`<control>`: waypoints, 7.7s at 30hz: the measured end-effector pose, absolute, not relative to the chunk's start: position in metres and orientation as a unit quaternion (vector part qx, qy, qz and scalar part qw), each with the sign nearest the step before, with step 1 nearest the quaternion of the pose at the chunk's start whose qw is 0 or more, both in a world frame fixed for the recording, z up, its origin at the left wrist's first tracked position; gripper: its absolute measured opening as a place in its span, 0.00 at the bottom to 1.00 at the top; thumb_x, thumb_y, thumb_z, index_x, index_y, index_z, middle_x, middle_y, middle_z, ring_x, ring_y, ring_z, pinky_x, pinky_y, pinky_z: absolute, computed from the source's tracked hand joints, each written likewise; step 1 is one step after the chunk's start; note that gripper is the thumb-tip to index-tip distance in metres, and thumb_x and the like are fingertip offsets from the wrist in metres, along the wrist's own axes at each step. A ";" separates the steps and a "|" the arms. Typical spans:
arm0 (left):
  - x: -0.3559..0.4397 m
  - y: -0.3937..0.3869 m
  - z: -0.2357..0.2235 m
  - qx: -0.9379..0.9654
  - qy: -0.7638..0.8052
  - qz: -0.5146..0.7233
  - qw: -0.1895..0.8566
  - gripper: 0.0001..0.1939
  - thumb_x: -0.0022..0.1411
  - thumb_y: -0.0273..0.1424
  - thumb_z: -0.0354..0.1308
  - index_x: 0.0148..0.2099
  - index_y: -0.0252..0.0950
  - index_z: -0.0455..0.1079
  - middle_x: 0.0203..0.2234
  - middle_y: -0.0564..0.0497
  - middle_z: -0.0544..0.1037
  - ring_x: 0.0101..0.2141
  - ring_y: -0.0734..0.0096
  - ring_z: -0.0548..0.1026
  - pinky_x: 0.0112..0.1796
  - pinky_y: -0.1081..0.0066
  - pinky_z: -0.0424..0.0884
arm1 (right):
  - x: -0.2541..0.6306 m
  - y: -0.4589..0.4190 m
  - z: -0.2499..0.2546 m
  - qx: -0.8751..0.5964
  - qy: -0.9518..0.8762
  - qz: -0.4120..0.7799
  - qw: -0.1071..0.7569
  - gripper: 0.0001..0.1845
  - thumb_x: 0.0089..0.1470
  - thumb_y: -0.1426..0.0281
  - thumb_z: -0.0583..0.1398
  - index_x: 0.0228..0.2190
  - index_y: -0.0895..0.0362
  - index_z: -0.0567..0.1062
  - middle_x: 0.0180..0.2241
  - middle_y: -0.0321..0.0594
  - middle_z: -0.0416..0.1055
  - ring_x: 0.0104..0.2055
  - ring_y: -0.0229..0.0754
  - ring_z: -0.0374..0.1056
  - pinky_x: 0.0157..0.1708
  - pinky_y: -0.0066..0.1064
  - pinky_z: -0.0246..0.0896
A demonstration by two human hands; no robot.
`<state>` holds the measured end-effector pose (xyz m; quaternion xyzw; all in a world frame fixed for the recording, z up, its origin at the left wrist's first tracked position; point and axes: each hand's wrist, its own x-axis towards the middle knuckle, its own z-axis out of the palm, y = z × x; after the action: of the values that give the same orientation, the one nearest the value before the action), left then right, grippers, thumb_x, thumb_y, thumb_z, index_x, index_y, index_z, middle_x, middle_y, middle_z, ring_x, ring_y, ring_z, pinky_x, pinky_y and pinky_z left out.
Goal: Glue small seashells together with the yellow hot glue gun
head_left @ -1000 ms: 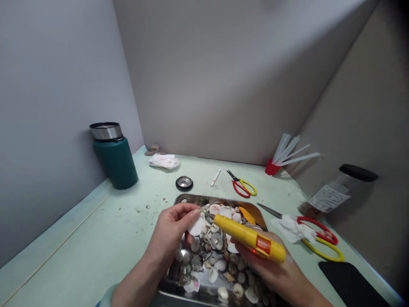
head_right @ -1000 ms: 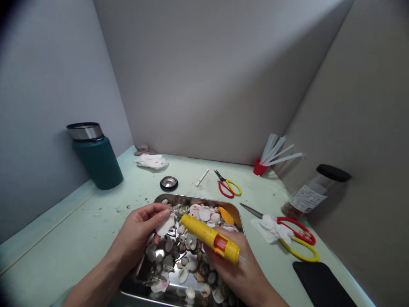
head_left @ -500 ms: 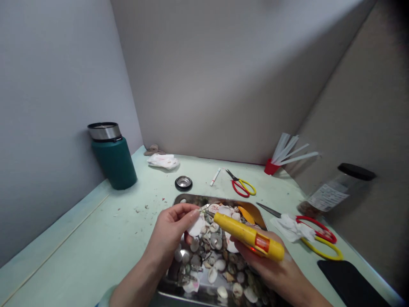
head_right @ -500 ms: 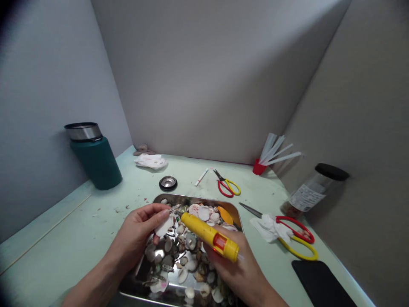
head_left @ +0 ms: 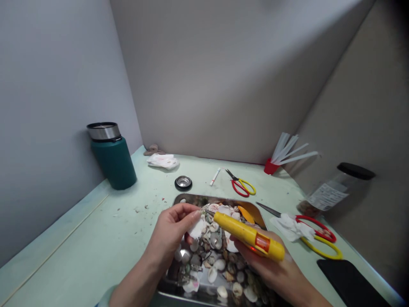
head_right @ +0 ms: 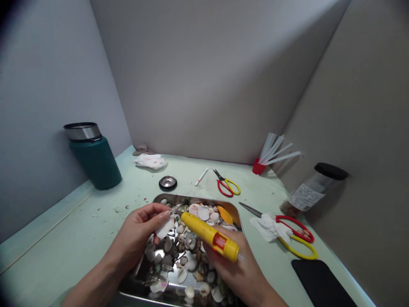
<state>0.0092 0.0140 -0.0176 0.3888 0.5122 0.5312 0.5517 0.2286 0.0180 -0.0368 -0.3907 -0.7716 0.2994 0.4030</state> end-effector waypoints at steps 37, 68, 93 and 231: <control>0.005 0.017 -0.022 0.329 0.466 0.553 0.608 0.11 0.50 0.33 0.66 0.32 0.30 0.73 0.18 0.53 0.74 0.11 0.88 0.62 0.13 0.85 0.56 | 0.230 0.016 -0.040 -0.405 -0.773 0.258 0.414 0.07 0.52 0.68 0.59 0.34 0.54 0.77 0.31 0.40 0.77 0.32 0.46 0.74 0.28 0.31 0.71; 0.007 0.015 -0.020 0.353 0.476 0.545 0.593 0.10 0.50 0.34 0.66 0.30 0.32 0.72 0.15 0.56 0.72 0.11 0.87 0.61 0.13 0.85 0.57 | 0.224 0.015 -0.030 -0.408 -0.765 0.300 0.398 0.05 0.53 0.68 0.58 0.27 0.54 0.72 0.24 0.37 0.72 0.31 0.46 0.72 0.27 0.30 0.68; 0.001 0.018 -0.021 0.299 0.430 0.528 0.669 0.09 0.51 0.31 0.66 0.30 0.30 0.71 0.20 0.52 0.76 0.10 0.89 0.61 0.13 0.85 0.54 | 0.222 0.020 -0.040 -0.388 -0.782 0.329 0.360 0.10 0.57 0.68 0.55 0.25 0.56 0.66 0.23 0.34 0.65 0.24 0.37 0.59 0.24 0.28 0.55; 0.008 0.015 -0.023 0.365 0.504 0.527 0.579 0.09 0.50 0.33 0.65 0.32 0.32 0.73 0.15 0.56 0.71 0.12 0.86 0.62 0.12 0.84 0.57 | 0.221 0.016 -0.027 -0.316 -0.832 0.149 0.431 0.17 0.57 0.59 0.54 0.34 0.60 0.74 0.26 0.42 0.75 0.27 0.43 0.72 0.26 0.29 0.65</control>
<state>0.0079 0.0150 -0.0235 0.3649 0.5044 0.5265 0.5789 0.2212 0.0161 -0.0270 -0.3162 -0.8318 0.1489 0.4313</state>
